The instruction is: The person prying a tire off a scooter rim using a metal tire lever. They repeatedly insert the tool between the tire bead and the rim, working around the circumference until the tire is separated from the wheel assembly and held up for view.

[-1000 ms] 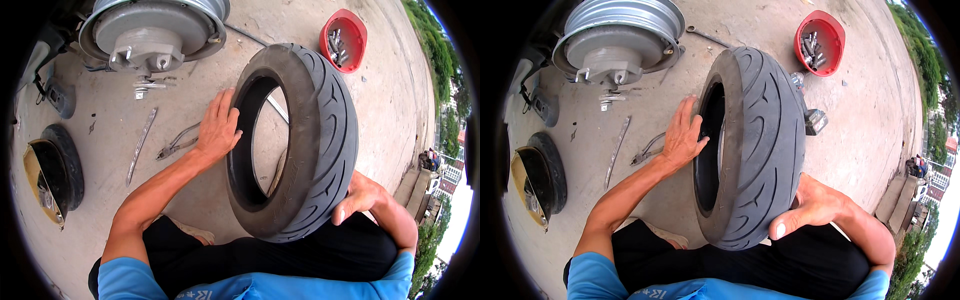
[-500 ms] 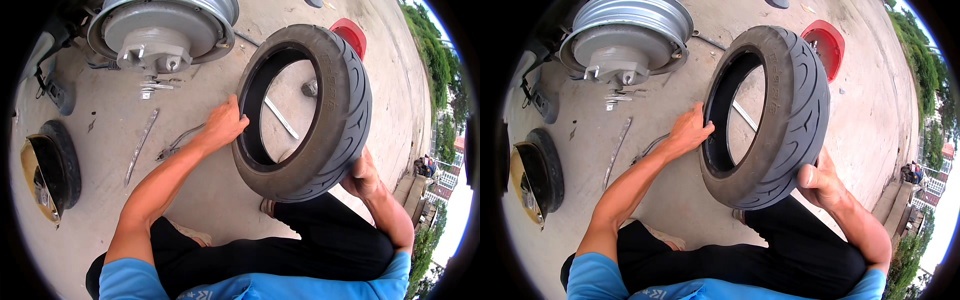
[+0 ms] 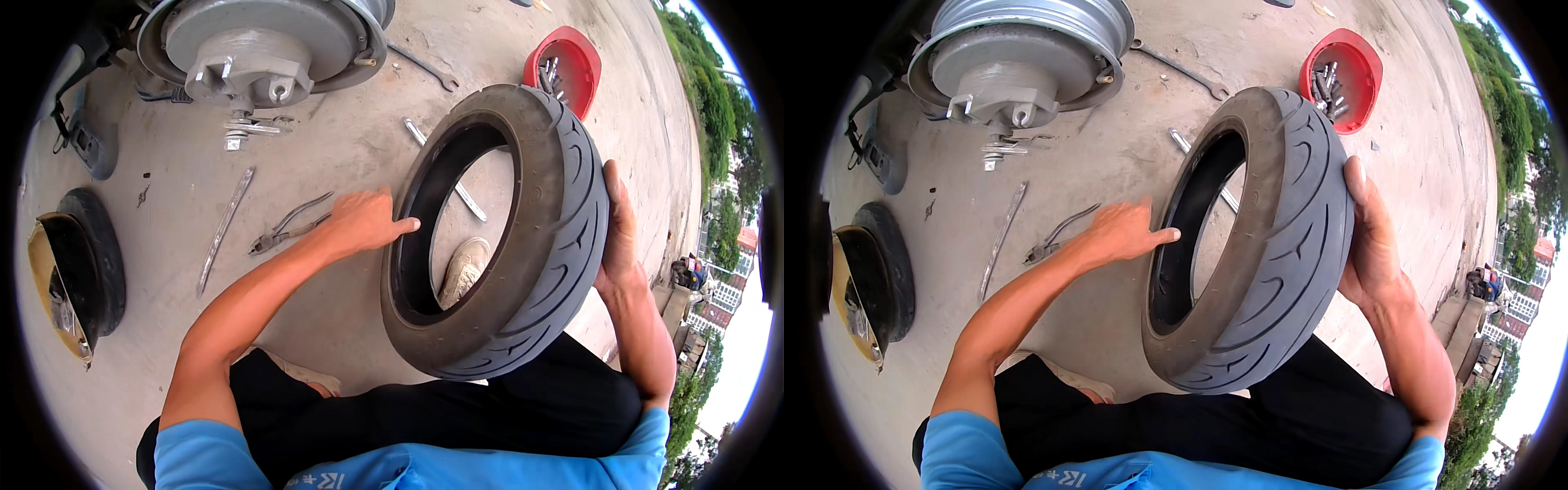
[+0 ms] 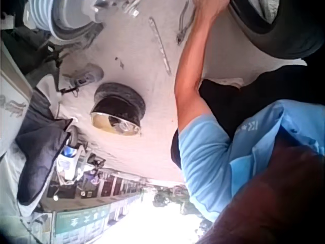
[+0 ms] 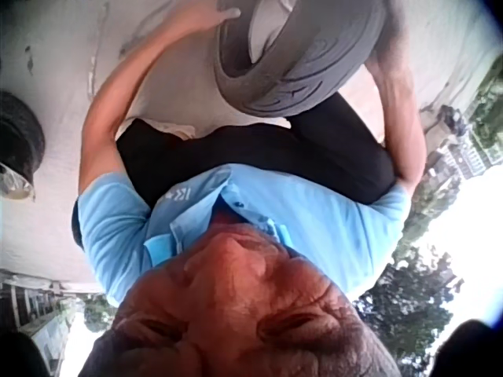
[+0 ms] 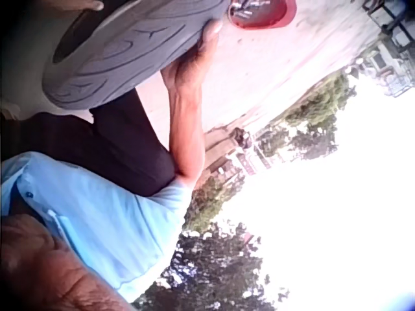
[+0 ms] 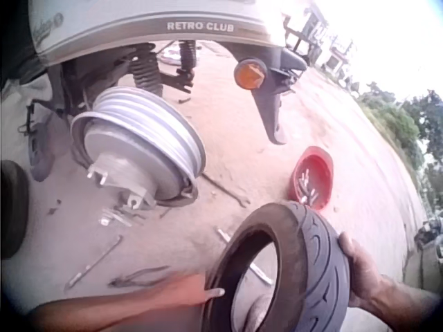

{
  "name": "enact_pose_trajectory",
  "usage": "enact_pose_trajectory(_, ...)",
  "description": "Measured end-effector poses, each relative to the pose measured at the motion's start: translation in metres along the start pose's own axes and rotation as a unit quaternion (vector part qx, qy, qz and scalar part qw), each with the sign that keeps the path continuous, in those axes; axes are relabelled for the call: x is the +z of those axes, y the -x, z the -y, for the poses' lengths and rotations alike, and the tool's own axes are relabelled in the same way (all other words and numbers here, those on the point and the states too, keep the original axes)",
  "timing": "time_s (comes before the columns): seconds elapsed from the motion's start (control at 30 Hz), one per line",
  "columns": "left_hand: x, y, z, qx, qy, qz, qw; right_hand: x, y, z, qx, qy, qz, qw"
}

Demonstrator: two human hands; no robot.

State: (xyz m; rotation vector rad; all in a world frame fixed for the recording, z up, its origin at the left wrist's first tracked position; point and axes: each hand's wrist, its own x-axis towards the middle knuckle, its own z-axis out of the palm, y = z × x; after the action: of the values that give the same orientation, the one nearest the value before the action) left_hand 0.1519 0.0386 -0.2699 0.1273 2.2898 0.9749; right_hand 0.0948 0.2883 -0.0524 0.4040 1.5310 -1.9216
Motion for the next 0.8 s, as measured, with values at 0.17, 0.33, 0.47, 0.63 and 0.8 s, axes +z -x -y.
enact_pose_trajectory(0.17,0.019,-0.039,-0.002,0.021,0.066,-0.071,0.995,-0.001,-0.02,0.012,-0.03,0.027,-0.099,0.994)
enact_pose_trajectory(0.33,0.016,-0.062,0.021,0.039,0.068,-0.021,0.997,-0.014,-0.047,0.022,-0.037,0.014,-0.098,0.994)
enact_pose_trajectory(0.47,0.018,-0.067,0.028,0.063,0.099,-0.028,0.993,-0.02,-0.048,0.023,-0.026,0.022,-0.058,0.998)
enact_pose_trajectory(0.63,0.024,-0.058,0.023,0.093,0.073,-0.038,0.992,-0.017,-0.009,-0.006,-0.018,-0.019,0.013,1.0)
enact_pose_trajectory(0.8,0.02,-0.045,0.025,0.12,0.019,-0.063,0.991,0.007,0.027,-0.016,0.037,0.017,0.119,0.992)
